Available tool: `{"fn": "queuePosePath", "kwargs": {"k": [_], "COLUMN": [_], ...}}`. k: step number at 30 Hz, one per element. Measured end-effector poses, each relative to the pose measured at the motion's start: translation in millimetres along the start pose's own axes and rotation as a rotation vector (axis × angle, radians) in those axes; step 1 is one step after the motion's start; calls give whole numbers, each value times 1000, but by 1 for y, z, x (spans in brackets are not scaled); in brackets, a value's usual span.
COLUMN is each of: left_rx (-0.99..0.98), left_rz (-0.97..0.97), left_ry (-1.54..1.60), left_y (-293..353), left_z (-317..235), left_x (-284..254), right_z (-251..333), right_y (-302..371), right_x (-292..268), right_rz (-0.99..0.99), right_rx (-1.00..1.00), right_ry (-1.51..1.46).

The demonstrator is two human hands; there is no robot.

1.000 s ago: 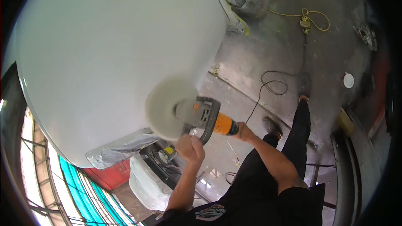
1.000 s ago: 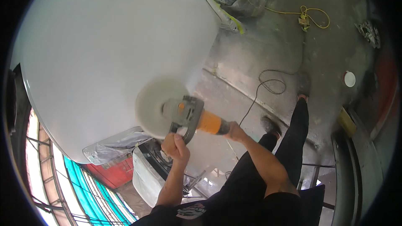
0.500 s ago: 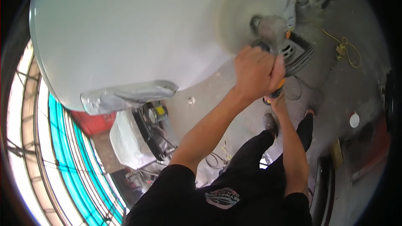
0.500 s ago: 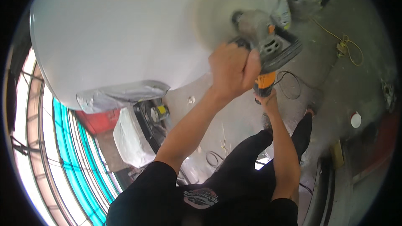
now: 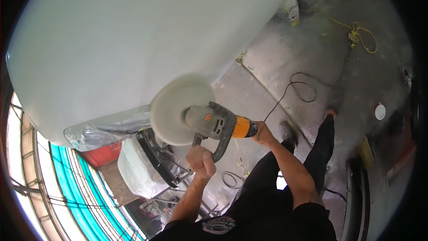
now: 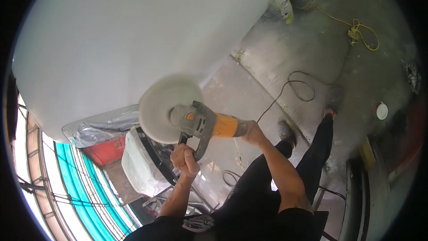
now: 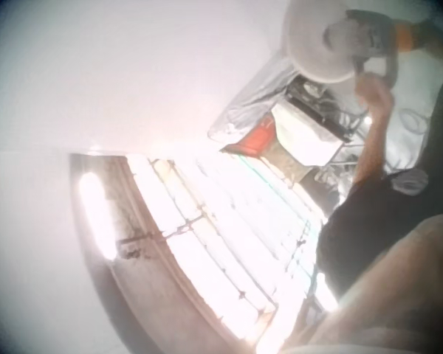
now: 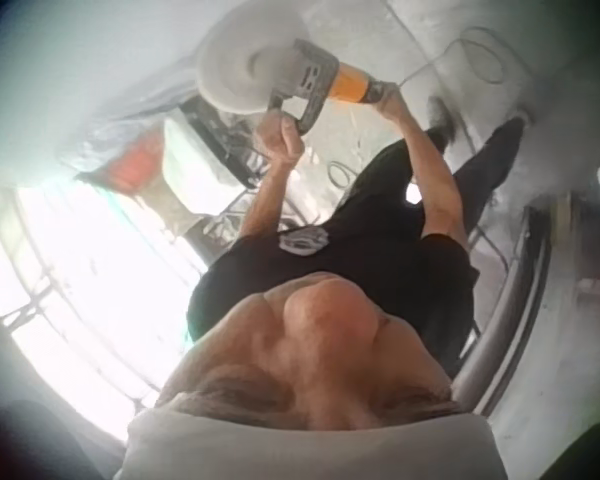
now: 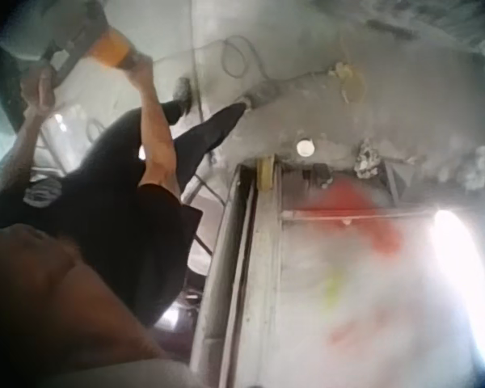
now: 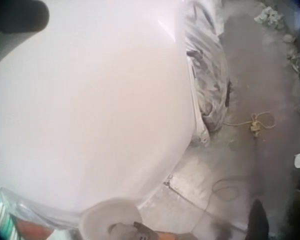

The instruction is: The person applies a white substance from a container onto a vehicle panel by hand and then uses a motorized buffer to polish the surface.

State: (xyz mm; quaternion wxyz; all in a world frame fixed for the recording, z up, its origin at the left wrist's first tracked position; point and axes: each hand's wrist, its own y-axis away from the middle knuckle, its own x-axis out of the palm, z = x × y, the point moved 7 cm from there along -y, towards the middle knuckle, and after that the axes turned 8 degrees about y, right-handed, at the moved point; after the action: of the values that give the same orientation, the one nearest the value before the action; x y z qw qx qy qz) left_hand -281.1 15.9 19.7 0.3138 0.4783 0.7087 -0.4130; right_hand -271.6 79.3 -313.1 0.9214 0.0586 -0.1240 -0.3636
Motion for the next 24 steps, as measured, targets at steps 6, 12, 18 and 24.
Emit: {"fn": "queuePosePath", "kwargs": {"k": [6,12,18,24], "left_rx": [387,516,390,401], "left_rz": [117,-12,327,314], "left_ry": [14,1,-195,-290], "left_y": [-116,-214,-166,-77], "left_z": [-63,-126,-88,-43], "left_x": [97,201,191,95], "right_z": [20,51,16,48], "right_y": [-21,-33,-27,26], "right_x": [-96,-140,-15,138], "right_rz": [-207,-466,-193,-88], "right_rx": [59,87,20,149], "right_ry": [-40,-289,-472,-755]}}
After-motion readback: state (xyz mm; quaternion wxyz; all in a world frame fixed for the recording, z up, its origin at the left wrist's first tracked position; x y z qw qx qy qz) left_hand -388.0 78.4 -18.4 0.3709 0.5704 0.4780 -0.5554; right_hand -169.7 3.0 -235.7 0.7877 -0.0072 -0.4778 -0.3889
